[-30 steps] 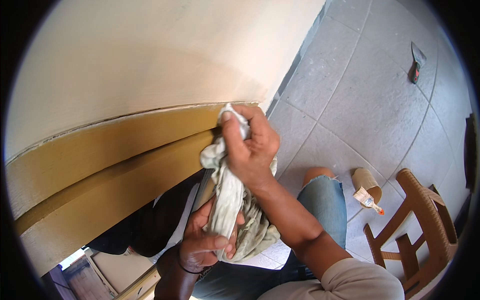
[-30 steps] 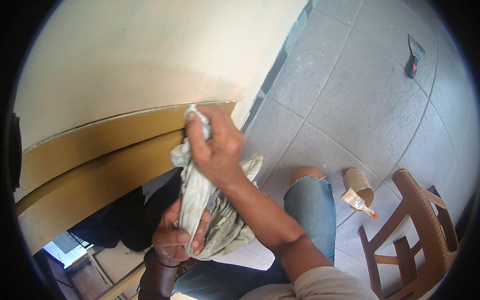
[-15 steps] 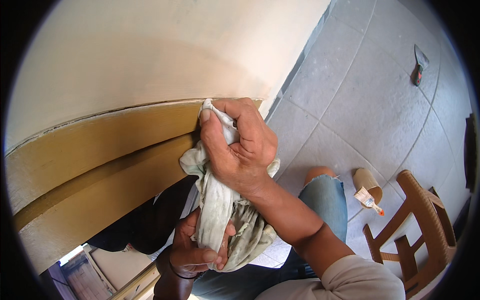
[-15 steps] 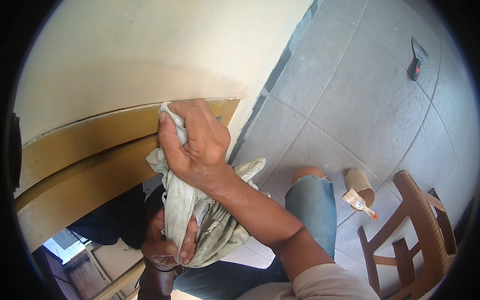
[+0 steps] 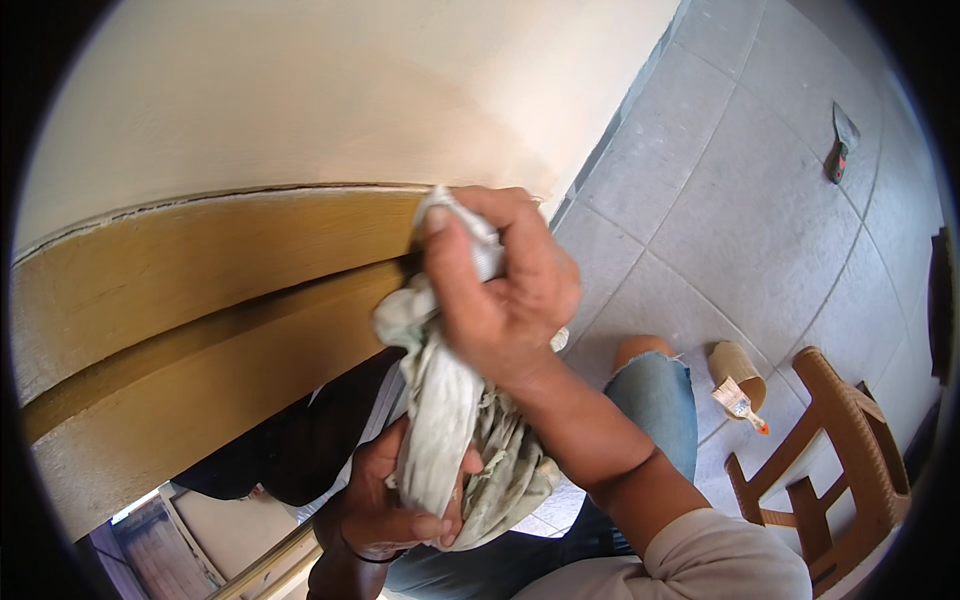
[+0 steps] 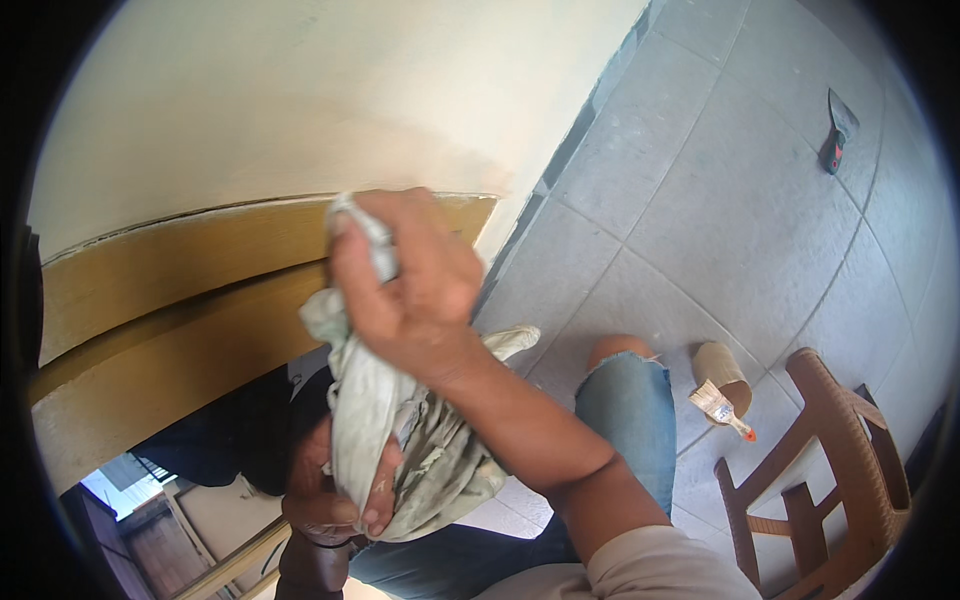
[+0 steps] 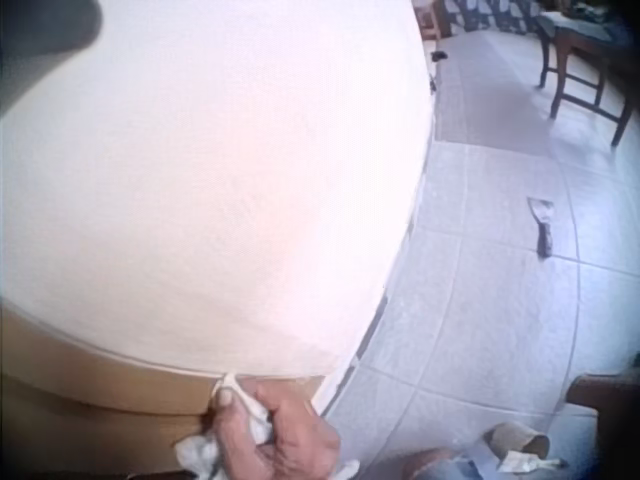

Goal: The person paints the lower edge of a yellow door frame with a brush, then wipes excess paint from the frame and floor with a cloth.

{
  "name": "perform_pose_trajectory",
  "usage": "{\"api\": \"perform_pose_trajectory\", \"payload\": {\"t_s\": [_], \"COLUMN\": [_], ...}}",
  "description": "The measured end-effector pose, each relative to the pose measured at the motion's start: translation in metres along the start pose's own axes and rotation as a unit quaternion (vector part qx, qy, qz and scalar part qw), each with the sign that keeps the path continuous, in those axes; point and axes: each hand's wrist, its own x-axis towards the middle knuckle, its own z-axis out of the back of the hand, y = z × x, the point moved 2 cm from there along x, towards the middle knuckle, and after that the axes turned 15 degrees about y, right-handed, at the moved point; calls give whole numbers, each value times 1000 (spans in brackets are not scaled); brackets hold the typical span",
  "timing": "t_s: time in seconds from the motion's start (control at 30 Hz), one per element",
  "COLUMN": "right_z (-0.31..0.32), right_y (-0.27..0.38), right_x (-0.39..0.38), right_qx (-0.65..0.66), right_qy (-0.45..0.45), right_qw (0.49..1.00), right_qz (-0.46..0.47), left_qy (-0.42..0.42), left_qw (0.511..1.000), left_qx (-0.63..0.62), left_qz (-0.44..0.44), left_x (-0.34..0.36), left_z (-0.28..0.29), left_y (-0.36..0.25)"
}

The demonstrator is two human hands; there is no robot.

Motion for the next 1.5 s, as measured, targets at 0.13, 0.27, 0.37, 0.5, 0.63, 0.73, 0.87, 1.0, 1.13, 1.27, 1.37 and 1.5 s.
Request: {"api": "perform_pose_trajectory", "payload": {"t_s": [0.13,0.27,0.37,0.5,0.63,0.73,0.87,1.0,1.13,1.27,1.37,1.5], "right_z": [10,1,-4,4,20,26,30,27,24,29,28,30], "right_y": [-44,-20,13,-22,-75,-75,-62,-48,-73,-95,-80,-82], "right_x": [-25,-14,15,-6,-36,-45,-44,-22,-28,-37,-30,-28], "right_qx": [15,-17,-66,-62,5,32,30,-26,23,68,29,-7], "right_qy": [-47,-9,2,-23,-69,-75,-56,-23,-45,-81,-56,-34], "right_qw": [995,1000,992,997,993,984,986,998,994,981,990,994], "right_qz": [-83,-19,104,39,-100,-159,-153,-50,-96,-160,-128,-102], "left_qy": [-16,-10,17,-14,-42,-60,-36,-6,-50,-68,-59,-54], "left_qw": [998,999,1000,1000,997,995,994,996,996,995,994,995], "left_qx": [-22,-5,6,-13,-40,-27,-31,-25,-25,-23,-24,-29], "left_qz": [59,39,14,1,56,79,94,82,63,68,93,78], "left_x": [20,9,1,12,35,43,42,35,45,57,49,50], "left_z": [14,17,17,16,30,27,25,28,27,28,26,27], "left_y": [14,16,11,16,30,35,36,33,31,34,32,32]}}
